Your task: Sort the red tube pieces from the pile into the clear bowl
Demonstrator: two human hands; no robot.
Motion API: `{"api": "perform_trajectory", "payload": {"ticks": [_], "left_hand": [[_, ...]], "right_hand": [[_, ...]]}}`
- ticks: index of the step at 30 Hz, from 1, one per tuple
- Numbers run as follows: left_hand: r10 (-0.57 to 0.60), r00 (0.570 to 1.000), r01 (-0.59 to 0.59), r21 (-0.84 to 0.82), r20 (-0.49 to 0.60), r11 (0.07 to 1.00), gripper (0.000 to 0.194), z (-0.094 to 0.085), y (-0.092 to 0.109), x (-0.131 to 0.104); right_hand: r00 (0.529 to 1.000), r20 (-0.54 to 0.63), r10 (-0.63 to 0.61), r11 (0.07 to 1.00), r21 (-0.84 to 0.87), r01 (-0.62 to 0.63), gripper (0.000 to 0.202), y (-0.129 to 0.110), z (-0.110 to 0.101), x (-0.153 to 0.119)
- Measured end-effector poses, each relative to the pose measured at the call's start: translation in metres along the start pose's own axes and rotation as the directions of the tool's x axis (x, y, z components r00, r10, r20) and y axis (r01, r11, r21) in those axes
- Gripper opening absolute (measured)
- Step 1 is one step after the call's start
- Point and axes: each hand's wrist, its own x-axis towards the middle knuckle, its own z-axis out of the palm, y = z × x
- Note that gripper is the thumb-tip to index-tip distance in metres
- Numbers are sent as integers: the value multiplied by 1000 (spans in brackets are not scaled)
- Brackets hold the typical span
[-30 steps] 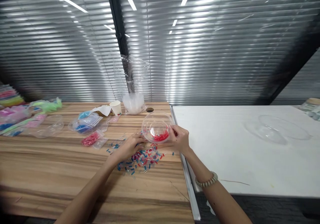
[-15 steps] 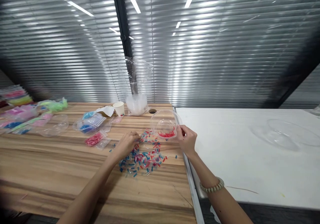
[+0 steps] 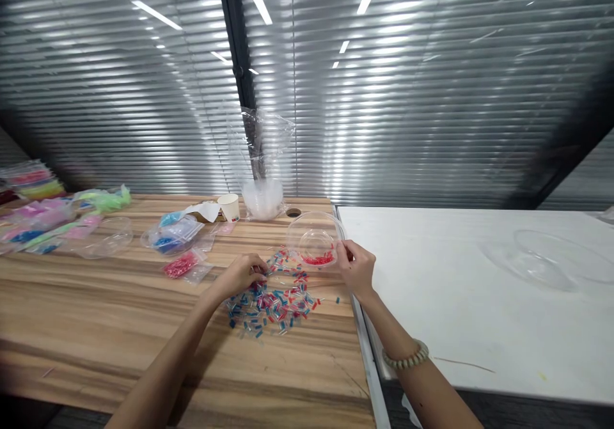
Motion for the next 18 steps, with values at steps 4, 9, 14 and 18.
{"api": "perform_trajectory", "payload": {"ticks": [4,9,14,18], "left_hand": [[16,1000,-16,-12,7,1000,17,2,0,0],[-1,1000,1,-7,-2,1000,19,2,3,-1],[-10,1000,10,-35,2,999,23,1,5,0],[-6,1000,5,-45,-8,999,21,0,5,0]], "right_hand": [[1000,28,-14,1000,6,13,28,0,0,0],[999,38,-18,1000,19,18,28,-1,0,0],[998,49,-25,1000,17,24,30,-1,1,0],[997,70,-32,999,18,31,29,0,2,-2]]}}
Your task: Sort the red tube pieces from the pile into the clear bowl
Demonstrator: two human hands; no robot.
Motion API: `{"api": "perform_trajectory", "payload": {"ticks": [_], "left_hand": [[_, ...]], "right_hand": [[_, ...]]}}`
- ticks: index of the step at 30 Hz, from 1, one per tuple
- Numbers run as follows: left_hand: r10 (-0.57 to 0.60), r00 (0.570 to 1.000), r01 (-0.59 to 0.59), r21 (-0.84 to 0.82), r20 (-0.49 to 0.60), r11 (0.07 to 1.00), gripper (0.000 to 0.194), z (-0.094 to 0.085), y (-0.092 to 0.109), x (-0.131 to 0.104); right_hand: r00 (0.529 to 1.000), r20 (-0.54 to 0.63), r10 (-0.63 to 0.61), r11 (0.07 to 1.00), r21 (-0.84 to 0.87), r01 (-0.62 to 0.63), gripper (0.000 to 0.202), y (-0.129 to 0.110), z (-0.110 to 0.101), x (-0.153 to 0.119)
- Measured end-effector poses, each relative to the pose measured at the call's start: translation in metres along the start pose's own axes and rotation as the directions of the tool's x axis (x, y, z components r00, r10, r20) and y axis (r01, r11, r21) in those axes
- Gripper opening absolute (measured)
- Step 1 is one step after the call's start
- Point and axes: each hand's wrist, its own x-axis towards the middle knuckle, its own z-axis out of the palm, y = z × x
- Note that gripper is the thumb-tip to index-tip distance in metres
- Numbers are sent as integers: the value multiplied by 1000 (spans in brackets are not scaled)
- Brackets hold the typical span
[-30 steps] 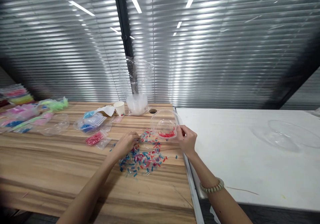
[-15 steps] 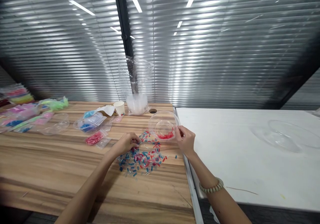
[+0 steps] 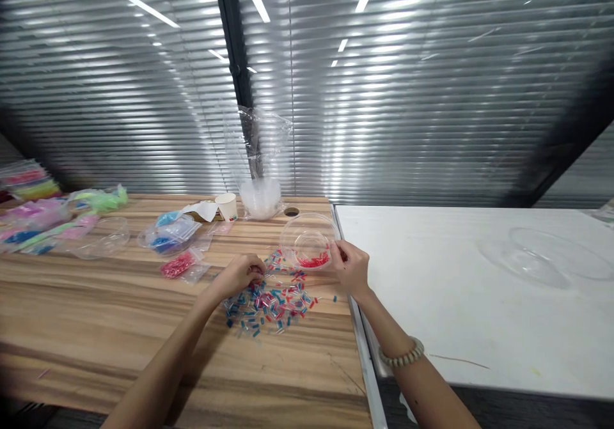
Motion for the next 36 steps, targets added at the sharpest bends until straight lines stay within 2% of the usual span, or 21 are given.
{"api": "perform_trajectory", "payload": {"ticks": [3,9,17,23,28,36], "left_hand": [[-15,1000,15,23,-9,1000,18,-1,-1,0],[32,994,-25,57,-109,998,20,1,-9,1],[110,993,-104,140,-35,985,29,9,-13,2],[77,997,-74,122,-21,990,28,8,-13,3],[96,995,-91,106,-41,990,24,8,-14,3],[56,998,-53,111,-27,992,24,5,-9,1]], "right_hand": [[1000,22,-9,1000,7,8,27,1,1,-1],[997,56,-53,999,-4,54,29,-1,1,-1],[986,132,-101,995,5,101,29,3,4,-3],[980,179,-83,996,8,83,30,3,5,-4],[982,172,-74,997,19,71,30,3,6,-4],[981,168,-96,995,21,94,29,1,5,-3]]}}
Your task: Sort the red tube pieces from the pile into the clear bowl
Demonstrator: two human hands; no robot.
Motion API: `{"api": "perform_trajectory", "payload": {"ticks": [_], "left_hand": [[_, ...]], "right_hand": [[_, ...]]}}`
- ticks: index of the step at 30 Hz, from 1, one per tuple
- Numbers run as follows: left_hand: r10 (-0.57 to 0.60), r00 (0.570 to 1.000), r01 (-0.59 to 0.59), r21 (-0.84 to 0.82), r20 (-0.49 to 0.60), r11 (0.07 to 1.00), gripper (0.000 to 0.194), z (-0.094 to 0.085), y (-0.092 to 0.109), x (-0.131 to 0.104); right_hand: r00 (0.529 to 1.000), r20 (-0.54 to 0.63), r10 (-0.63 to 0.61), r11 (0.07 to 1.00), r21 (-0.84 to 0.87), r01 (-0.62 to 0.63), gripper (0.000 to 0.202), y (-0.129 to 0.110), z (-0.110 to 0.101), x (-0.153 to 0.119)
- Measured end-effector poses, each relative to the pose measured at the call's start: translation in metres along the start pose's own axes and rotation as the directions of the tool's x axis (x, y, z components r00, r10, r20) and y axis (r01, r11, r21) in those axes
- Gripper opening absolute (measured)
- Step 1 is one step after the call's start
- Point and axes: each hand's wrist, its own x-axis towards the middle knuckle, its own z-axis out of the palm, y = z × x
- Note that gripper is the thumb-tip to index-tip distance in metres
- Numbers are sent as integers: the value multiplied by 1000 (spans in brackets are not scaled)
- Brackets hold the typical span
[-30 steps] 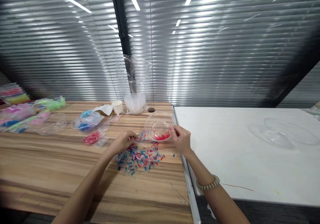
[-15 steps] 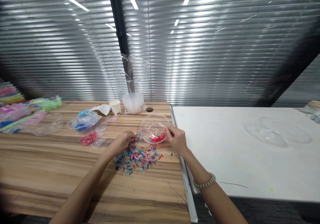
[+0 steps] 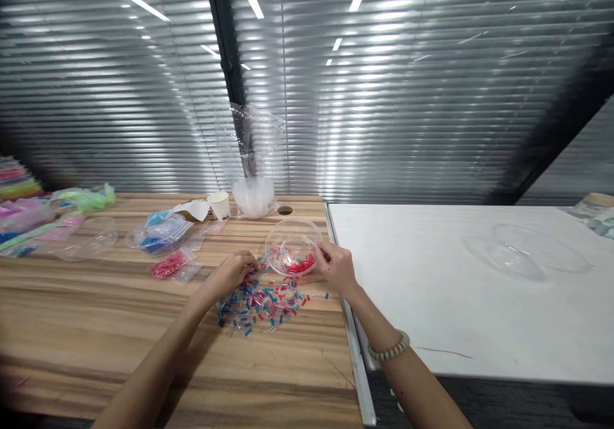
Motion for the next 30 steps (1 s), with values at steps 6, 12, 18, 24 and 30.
{"api": "perform_trajectory", "payload": {"ticks": [6,12,18,24,30], "left_hand": [[-22,1000,22,5,15,1000,24,-1,1,0],[-26,999,25,32,25,999,23,0,0,-1],[-19,1000,18,49,18,999,24,0,2,-1],[-16,1000,15,47,11,999,26,0,3,-1],[-34,999,32,54,29,998,24,-2,6,0]], "right_hand": [[1000,11,0,1000,0,0,28,-1,0,0],[999,34,17,1000,-17,-17,33,-1,0,1],[998,61,12,1000,1,-12,31,3,2,-1],[997,78,6,1000,7,-6,32,1,2,-1],[996,88,-3,1000,15,2,29,0,1,-1]]}}
